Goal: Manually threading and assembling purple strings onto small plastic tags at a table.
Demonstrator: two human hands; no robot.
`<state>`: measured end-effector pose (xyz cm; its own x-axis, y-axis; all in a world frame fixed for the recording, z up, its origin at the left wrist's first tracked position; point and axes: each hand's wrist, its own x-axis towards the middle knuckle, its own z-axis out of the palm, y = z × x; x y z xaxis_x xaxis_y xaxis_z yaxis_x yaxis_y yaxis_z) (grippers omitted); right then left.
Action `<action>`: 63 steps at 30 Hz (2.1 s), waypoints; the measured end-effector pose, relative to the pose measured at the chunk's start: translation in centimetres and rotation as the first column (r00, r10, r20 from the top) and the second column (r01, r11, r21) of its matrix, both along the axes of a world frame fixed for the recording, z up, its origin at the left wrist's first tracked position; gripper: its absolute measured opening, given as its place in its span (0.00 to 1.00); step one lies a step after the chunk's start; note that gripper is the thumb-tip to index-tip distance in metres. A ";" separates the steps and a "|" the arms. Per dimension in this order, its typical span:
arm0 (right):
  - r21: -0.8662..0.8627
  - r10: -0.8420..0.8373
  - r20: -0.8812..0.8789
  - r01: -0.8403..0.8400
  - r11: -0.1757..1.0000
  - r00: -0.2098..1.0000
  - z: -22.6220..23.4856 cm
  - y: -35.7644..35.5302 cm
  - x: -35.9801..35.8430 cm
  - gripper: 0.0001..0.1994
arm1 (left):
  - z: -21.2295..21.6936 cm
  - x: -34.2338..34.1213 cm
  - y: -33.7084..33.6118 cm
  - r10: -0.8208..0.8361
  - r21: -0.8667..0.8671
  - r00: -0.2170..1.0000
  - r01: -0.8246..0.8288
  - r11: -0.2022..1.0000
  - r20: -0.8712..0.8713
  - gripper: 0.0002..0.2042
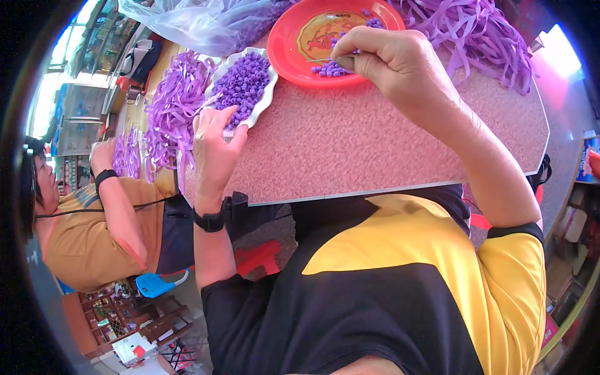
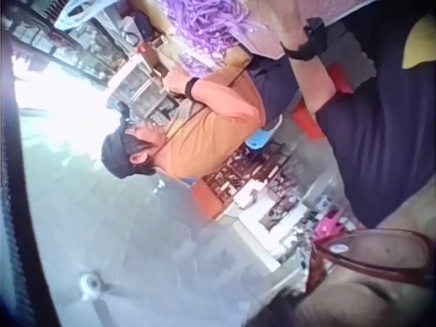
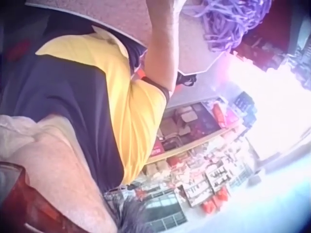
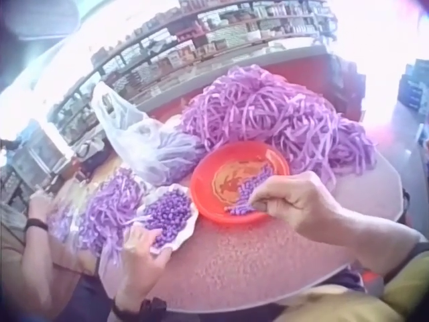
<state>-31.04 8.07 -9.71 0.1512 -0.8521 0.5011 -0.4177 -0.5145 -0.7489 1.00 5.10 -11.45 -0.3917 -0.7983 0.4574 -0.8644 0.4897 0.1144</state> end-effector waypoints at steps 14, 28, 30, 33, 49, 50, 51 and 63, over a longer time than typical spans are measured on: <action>0.072 0.046 -0.030 -0.043 0.996 0.999 -1.3 -0.4 -0.2 0.05 | -1.0 1.9 -0.2 0.057 0.169 0.954 -0.007 0.986 -0.294 0.06; -0.075 0.106 -0.233 -0.126 0.989 0.967 -1.7 -0.4 -0.3 0.08 | -1.1 1.6 -0.6 0.039 0.175 0.963 0.009 0.985 -0.266 0.04; -0.064 0.100 -0.221 -0.117 0.991 0.970 -2.0 -0.3 0.0 0.08 | -1.3 1.6 -0.5 0.014 0.154 0.961 0.030 0.988 -0.277 0.03; 0.116 0.120 -0.108 -0.107 0.987 0.987 -1.7 0.1 0.4 0.09 | -1.4 1.9 -0.5 -0.026 0.095 0.965 0.053 0.994 -0.263 0.02; 0.076 0.165 0.009 -0.165 0.983 0.986 -1.0 0.3 0.5 0.07 | -0.7 -8.7 2.6 0.552 0.293 -0.026 0.826 0.482 -0.833 0.10; 0.078 0.153 0.016 -0.153 0.985 0.988 -1.2 0.3 0.6 0.07 | -1.1 -9.3 2.5 0.583 0.221 -0.082 0.876 0.430 -0.809 0.10; 0.081 0.138 0.023 -0.139 0.987 0.990 -1.3 0.3 0.5 0.07 | -1.3 -9.8 2.5 0.588 0.204 -0.100 0.880 0.429 -0.803 0.10; -0.022 0.050 -0.071 -0.052 0.998 0.996 -1.3 0.3 0.3 0.08 | -0.9 -11.1 2.8 0.623 0.177 -0.190 0.861 0.477 -0.759 0.09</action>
